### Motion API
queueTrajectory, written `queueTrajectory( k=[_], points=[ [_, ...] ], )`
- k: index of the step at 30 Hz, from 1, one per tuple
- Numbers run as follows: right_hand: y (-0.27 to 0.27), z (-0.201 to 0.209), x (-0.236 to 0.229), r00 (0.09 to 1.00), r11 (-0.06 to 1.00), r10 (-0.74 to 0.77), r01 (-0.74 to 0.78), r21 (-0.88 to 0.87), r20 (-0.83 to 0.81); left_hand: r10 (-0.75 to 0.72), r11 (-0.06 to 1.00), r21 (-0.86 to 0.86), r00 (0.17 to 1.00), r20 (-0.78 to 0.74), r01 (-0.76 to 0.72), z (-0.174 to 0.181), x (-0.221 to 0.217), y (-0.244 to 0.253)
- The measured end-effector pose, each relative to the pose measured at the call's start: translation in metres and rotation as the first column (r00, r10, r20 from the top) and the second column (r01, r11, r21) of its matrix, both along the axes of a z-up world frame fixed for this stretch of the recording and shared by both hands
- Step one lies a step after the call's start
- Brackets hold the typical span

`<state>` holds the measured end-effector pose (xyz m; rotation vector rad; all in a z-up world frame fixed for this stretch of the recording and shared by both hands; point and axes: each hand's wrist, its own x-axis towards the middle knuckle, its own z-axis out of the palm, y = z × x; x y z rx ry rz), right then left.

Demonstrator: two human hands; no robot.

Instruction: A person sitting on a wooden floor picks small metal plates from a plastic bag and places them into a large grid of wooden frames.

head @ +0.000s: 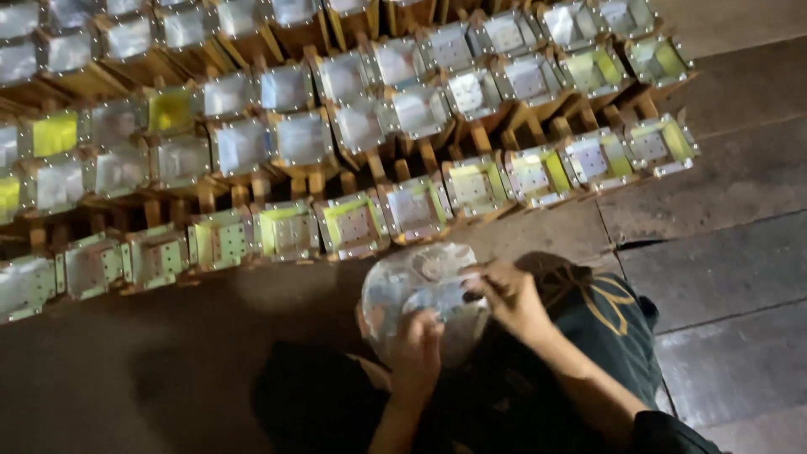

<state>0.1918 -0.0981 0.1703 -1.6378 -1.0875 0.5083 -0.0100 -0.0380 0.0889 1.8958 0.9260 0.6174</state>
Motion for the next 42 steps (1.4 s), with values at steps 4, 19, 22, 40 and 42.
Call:
queueTrajectory(
  k=[4, 19, 22, 40, 42],
  points=[
    [0.054, 0.028, 0.068, 0.994, 0.996, -0.09, 0.09, -0.002, 0.065, -0.26, 0.927, 0.234, 0.952, -0.162, 0.293, -0.018, -0.002, 0.019],
    [0.363, -0.02, 0.229, 0.813, 0.952, -0.29, 0.191, 0.239, 0.504, -0.238, 0.95, 0.115, 0.913, -0.333, 0.29, -0.037, 0.029, 0.042],
    [0.383, -0.038, 0.236, 0.831, 0.96, -0.279, 0.221, 0.174, 0.481, -0.199, 0.961, 0.129, 0.936, -0.291, 0.245, -0.044, 0.032, 0.044],
    [0.384, -0.067, 0.25, 0.557, 0.79, 0.074, 0.473, -0.389, 0.827, -0.25, 0.96, 0.04, 0.913, -0.323, 0.277, -0.052, 0.038, 0.048],
    [0.379, -0.068, 0.244, 0.556, 0.943, -0.082, 0.311, -0.116, 0.827, -0.234, 0.96, 0.061, 0.906, -0.352, 0.272, -0.051, 0.037, 0.048]
  ],
)
